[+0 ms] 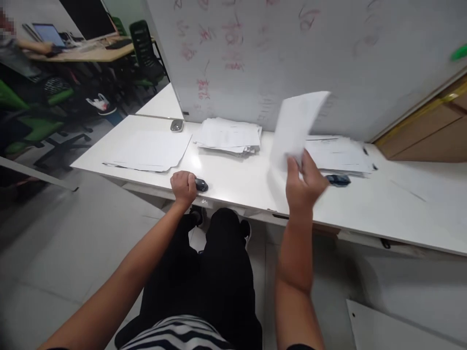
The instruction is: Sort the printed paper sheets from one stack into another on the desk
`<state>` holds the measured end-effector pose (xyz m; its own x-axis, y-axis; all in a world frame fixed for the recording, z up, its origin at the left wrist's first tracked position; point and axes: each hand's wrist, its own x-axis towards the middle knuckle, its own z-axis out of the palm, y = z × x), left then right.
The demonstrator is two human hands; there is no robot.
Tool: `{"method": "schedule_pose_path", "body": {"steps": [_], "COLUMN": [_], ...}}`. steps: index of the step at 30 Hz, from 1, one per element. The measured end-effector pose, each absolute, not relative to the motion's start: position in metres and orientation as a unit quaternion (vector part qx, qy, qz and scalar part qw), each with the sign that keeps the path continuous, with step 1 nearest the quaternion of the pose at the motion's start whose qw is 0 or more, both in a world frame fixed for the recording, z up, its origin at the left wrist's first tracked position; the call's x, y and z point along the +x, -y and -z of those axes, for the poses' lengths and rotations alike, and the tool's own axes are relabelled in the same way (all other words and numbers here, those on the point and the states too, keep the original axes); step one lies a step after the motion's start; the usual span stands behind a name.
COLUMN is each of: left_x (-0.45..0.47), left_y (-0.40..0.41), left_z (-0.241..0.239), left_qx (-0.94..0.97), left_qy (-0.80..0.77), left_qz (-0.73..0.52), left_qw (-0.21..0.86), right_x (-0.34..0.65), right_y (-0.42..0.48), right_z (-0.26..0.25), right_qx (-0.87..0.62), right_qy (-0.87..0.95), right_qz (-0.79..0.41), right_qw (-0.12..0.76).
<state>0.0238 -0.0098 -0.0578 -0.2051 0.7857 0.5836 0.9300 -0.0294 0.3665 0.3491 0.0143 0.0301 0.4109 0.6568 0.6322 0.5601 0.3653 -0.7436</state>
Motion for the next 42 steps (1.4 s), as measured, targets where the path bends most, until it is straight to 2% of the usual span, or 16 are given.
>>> {"method": "schedule_pose_path", "body": {"steps": [3,5,7,10,11,13,16,18,21,23,25,27,29,32,36,42], "left_x": [0.03,0.042,0.062,0.097,0.107,0.122,0.132,0.135,0.14,0.141,0.134,0.121,0.103,0.08,0.073,0.078], "left_y": [0.018,0.035,0.061,0.109,0.122,0.142,0.158,0.164,0.173,0.172,0.164,0.15,0.135,0.121,0.12,0.118], "left_z": [0.038,0.02,0.006,0.0,0.001,0.006,0.008,0.0,-0.017,-0.023,-0.016,0.003,0.028,0.058,0.068,0.054], "left_qx": [-0.609,-0.621,-0.653,-0.691,-0.688,-0.683,-0.651,-0.622,-0.521,-0.432,-0.353,-0.308,-0.286,-0.255,-0.238,-0.252], "left_qy": [0.686,0.657,0.593,0.513,0.515,0.536,0.553,0.484,0.377,0.419,0.495,0.548,0.59,0.619,0.604,0.549], "left_qz": [0.389,0.427,0.469,0.441,0.41,0.377,0.398,0.418,0.42,0.466,0.52,0.531,0.51,0.493,0.487,0.456], "left_qw": [0.083,0.04,-0.041,-0.256,-0.306,-0.323,-0.334,-0.453,-0.639,-0.649,-0.601,-0.568,-0.558,-0.556,-0.585,-0.654], "right_x": [0.346,0.345,0.342,0.333,0.331,0.326,0.317,0.305,0.278,0.262,0.255,0.258,0.27,0.29,0.306,0.307], "right_y": [0.062,0.1,0.128,0.156,0.163,0.174,0.188,0.196,0.204,0.206,0.204,0.195,0.181,0.154,0.126,0.106], "right_z": [-0.035,-0.025,-0.008,0.018,0.025,0.035,0.038,0.034,0.028,0.026,0.028,0.036,0.05,0.073,0.092,0.095], "right_qx": [-0.454,-0.459,-0.489,-0.53,-0.54,-0.578,-0.668,-0.656,-0.534,-0.48,-0.468,-0.496,-0.561,-0.623,-0.547,-0.456], "right_qy": [0.361,0.286,0.235,0.184,0.177,0.182,0.252,0.382,0.608,0.696,0.73,0.702,0.6,0.406,0.269,0.231], "right_qz": [-0.102,-0.236,-0.359,-0.418,-0.418,-0.377,-0.202,-0.127,-0.15,-0.17,-0.178,-0.181,-0.197,-0.347,-0.595,-0.735], "right_qw": [0.808,0.808,0.76,0.715,0.708,0.701,0.67,0.638,0.569,0.506,0.465,0.479,0.535,0.572,0.523,0.446]}}
